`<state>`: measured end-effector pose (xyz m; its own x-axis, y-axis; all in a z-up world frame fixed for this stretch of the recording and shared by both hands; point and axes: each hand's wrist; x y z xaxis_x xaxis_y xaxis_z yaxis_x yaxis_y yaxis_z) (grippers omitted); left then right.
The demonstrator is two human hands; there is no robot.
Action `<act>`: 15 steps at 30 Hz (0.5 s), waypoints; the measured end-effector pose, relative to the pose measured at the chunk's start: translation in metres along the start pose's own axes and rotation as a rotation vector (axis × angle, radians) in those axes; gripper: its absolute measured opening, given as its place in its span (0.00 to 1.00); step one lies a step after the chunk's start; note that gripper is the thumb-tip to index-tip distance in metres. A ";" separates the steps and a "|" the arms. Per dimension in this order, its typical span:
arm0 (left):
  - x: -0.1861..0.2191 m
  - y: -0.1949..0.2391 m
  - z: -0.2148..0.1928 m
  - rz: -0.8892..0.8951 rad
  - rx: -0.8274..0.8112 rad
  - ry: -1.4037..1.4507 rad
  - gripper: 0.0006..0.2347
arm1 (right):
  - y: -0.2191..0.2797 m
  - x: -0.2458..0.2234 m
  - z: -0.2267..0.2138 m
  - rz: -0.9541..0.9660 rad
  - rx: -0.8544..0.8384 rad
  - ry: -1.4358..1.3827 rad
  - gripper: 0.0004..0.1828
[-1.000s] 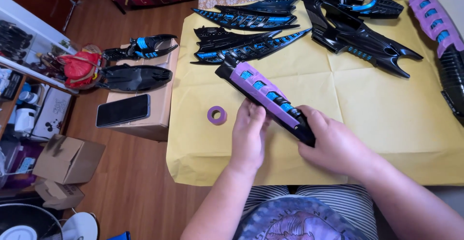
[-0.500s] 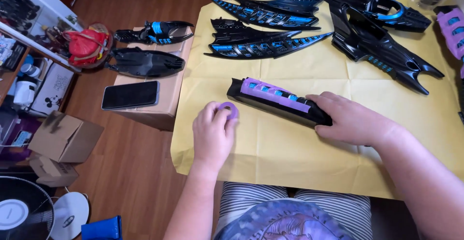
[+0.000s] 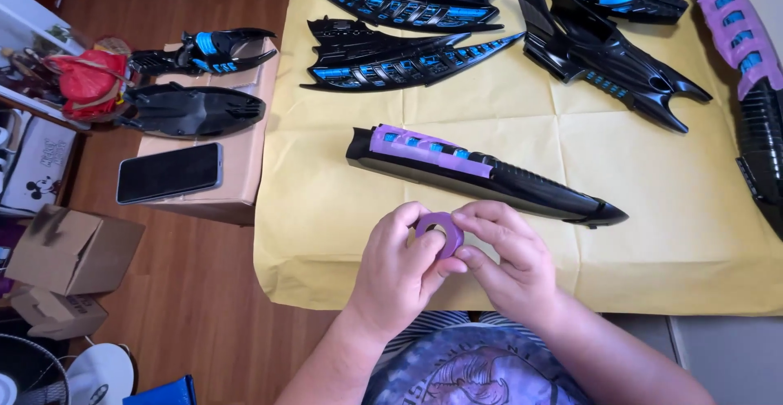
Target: Applying small strips of purple adhesive tape to a black plastic prop for detailing or assembly.
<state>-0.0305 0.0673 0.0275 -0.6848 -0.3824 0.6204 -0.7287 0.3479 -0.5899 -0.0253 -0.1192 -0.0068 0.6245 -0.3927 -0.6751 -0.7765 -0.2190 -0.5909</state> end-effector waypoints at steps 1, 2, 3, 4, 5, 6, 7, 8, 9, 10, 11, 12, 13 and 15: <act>0.001 -0.002 0.001 -0.004 0.001 -0.003 0.18 | 0.003 -0.001 0.002 0.000 -0.003 -0.004 0.17; 0.001 -0.003 0.001 0.016 -0.010 -0.003 0.18 | 0.006 -0.002 0.005 0.013 0.066 -0.026 0.14; 0.001 -0.005 0.000 0.035 -0.019 -0.008 0.19 | 0.008 -0.002 0.008 0.023 0.133 -0.052 0.12; 0.003 -0.005 0.000 0.032 -0.016 -0.014 0.19 | 0.010 -0.003 0.009 0.020 0.130 -0.059 0.12; 0.005 -0.006 -0.001 0.022 -0.037 -0.022 0.19 | 0.011 -0.004 0.010 0.041 0.159 -0.085 0.09; 0.006 -0.006 -0.001 0.012 -0.058 -0.030 0.18 | 0.012 -0.004 0.011 0.063 0.187 -0.112 0.05; 0.004 -0.003 0.000 0.007 -0.054 -0.035 0.18 | 0.010 -0.005 0.009 0.061 0.181 -0.118 0.05; 0.002 0.000 0.002 0.019 -0.053 -0.032 0.19 | 0.008 -0.005 0.008 0.050 0.150 -0.074 0.03; 0.000 0.003 0.004 0.032 -0.052 -0.028 0.19 | 0.006 -0.006 0.007 0.038 0.119 -0.028 0.05; 0.003 0.003 0.003 0.026 -0.049 -0.033 0.19 | 0.008 -0.003 0.007 0.037 0.113 -0.035 0.05; 0.004 0.002 0.001 0.014 -0.062 0.068 0.14 | 0.009 0.001 0.007 0.005 0.070 0.019 0.07; 0.006 0.002 0.000 0.002 -0.075 0.170 0.10 | 0.010 0.005 0.007 -0.026 0.026 0.073 0.08; 0.006 0.002 0.001 0.000 -0.076 0.169 0.10 | 0.010 0.007 0.009 -0.025 0.026 0.071 0.08; 0.007 0.002 0.004 -0.004 0.029 0.121 0.07 | 0.010 0.010 0.011 -0.165 0.095 0.132 0.10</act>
<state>-0.0368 0.0619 0.0283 -0.6790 -0.2776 0.6797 -0.7324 0.3210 -0.6005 -0.0259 -0.1155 -0.0248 0.7213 -0.4732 -0.5057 -0.6492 -0.2077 -0.7317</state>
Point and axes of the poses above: each hand's wrist, its own y-axis away from the middle knuckle, its own z-axis out of the palm, x = y × z, and after that the axes turned 12 degrees about y, right-handed
